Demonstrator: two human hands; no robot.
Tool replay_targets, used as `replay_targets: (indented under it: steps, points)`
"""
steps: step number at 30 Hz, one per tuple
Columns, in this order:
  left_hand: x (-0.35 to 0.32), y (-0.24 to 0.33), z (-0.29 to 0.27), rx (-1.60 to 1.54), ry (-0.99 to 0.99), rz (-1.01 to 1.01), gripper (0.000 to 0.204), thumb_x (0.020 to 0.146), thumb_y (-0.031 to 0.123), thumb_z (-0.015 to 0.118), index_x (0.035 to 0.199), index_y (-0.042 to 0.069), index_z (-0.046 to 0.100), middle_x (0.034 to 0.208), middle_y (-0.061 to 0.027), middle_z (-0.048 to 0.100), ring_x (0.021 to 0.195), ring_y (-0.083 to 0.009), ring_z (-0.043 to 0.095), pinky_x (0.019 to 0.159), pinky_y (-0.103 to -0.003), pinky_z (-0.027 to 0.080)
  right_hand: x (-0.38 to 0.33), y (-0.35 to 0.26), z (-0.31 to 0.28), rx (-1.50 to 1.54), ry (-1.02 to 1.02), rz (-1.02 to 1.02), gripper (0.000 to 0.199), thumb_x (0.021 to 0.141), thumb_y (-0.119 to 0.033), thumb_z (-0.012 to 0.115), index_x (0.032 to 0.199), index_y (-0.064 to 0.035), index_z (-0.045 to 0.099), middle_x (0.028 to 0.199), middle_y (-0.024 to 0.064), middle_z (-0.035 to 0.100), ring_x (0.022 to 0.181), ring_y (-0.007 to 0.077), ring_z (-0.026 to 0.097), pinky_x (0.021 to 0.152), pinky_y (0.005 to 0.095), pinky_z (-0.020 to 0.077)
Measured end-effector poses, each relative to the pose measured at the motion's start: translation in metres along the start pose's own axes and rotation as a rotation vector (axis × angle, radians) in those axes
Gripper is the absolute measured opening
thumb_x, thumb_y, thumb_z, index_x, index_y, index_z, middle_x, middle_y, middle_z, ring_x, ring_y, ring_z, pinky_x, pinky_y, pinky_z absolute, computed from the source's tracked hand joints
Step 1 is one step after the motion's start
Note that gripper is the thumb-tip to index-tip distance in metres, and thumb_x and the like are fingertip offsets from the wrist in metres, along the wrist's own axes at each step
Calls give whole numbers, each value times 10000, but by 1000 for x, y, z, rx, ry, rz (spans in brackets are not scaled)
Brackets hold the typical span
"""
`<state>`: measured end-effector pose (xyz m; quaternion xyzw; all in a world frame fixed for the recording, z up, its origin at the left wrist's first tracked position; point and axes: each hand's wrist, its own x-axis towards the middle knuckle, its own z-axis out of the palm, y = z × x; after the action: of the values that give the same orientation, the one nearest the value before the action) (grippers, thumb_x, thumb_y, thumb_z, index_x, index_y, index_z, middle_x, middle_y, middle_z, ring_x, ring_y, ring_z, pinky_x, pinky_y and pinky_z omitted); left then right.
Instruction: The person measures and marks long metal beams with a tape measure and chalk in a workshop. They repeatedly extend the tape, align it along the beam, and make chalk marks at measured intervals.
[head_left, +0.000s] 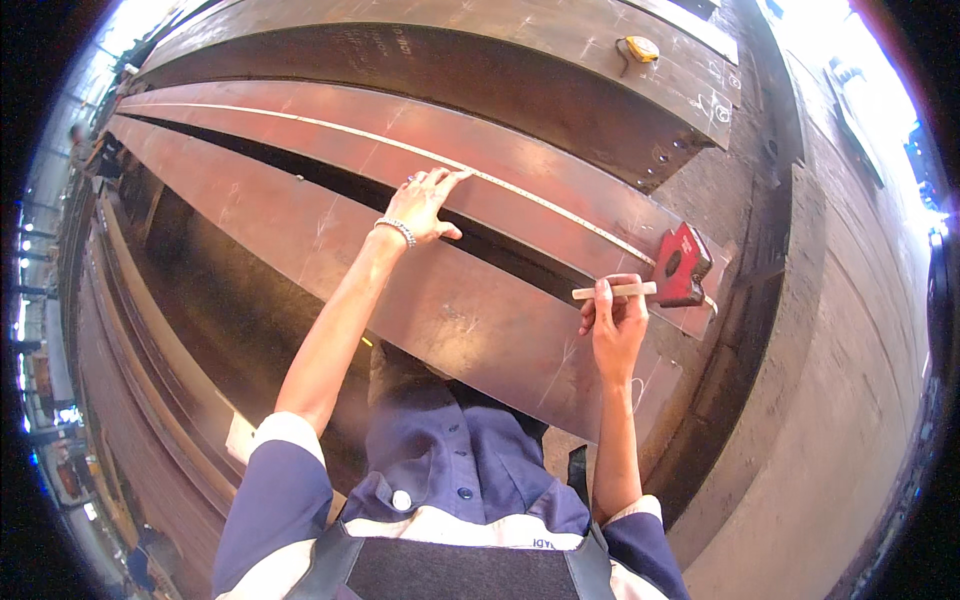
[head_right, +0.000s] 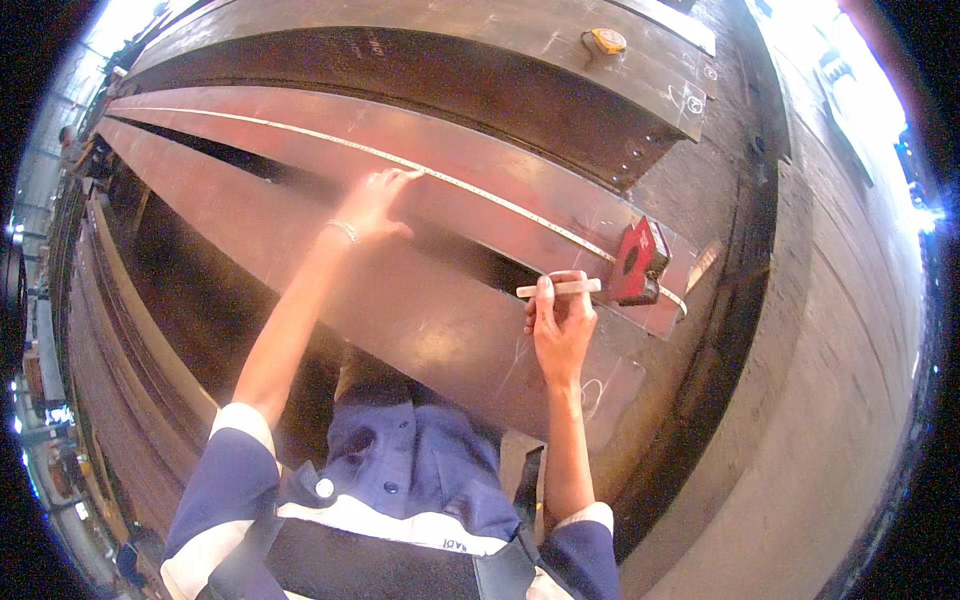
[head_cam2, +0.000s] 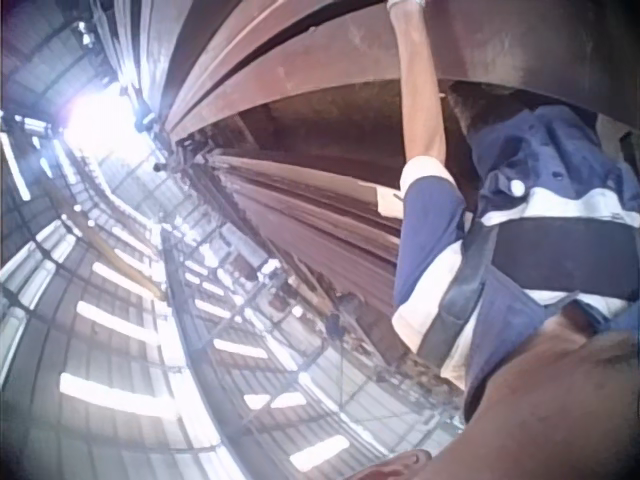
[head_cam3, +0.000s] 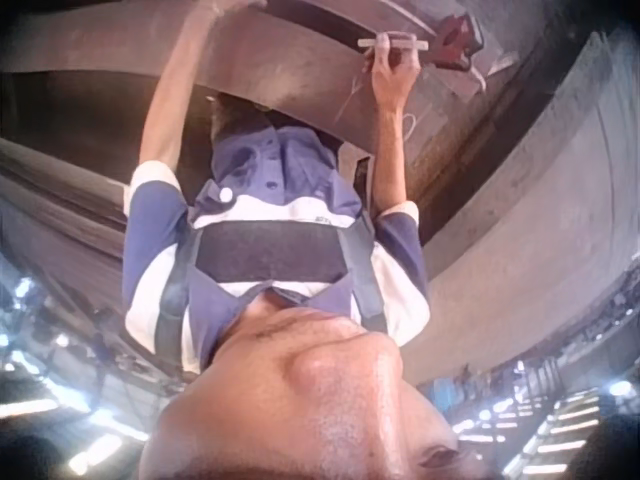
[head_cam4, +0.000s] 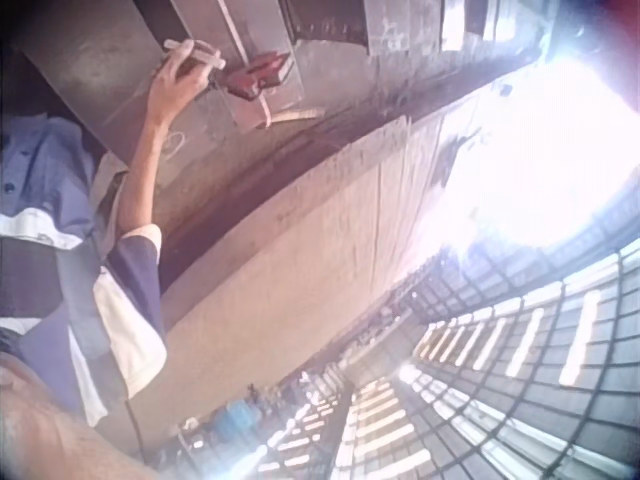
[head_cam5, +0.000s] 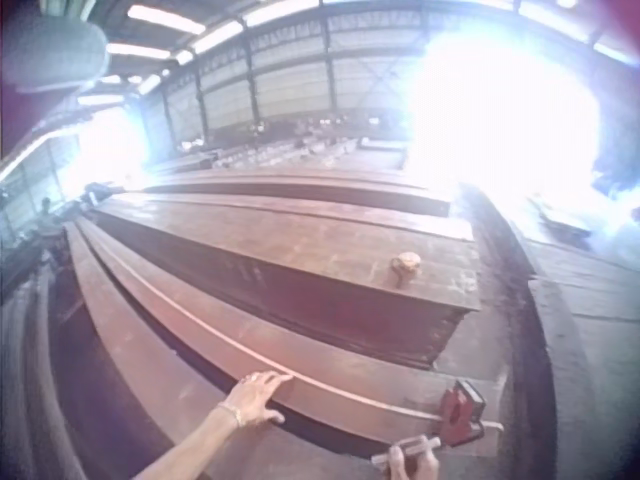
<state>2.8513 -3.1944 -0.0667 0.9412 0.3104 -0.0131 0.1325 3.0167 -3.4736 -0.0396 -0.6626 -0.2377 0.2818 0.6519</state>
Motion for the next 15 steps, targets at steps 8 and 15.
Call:
replay_targets:
  steps: [8,15]
  points:
    - [13,10,9,225,68,-3,741,752,133,748,1405,248,418,1333,-123,471,1198,-363,494,963,-436,496,16,18,4,-31,-17,52,99,989,-114,492,971,-16,492,715,79,623,538,102,576,460,251,482]
    - [14,14,23,304,177,-22,554,854,45,557,1374,215,467,1276,-132,493,1096,-326,562,847,-363,561,96,25,-5,-100,31,11,152,969,-119,525,902,13,561,729,84,645,554,129,607,462,273,517]
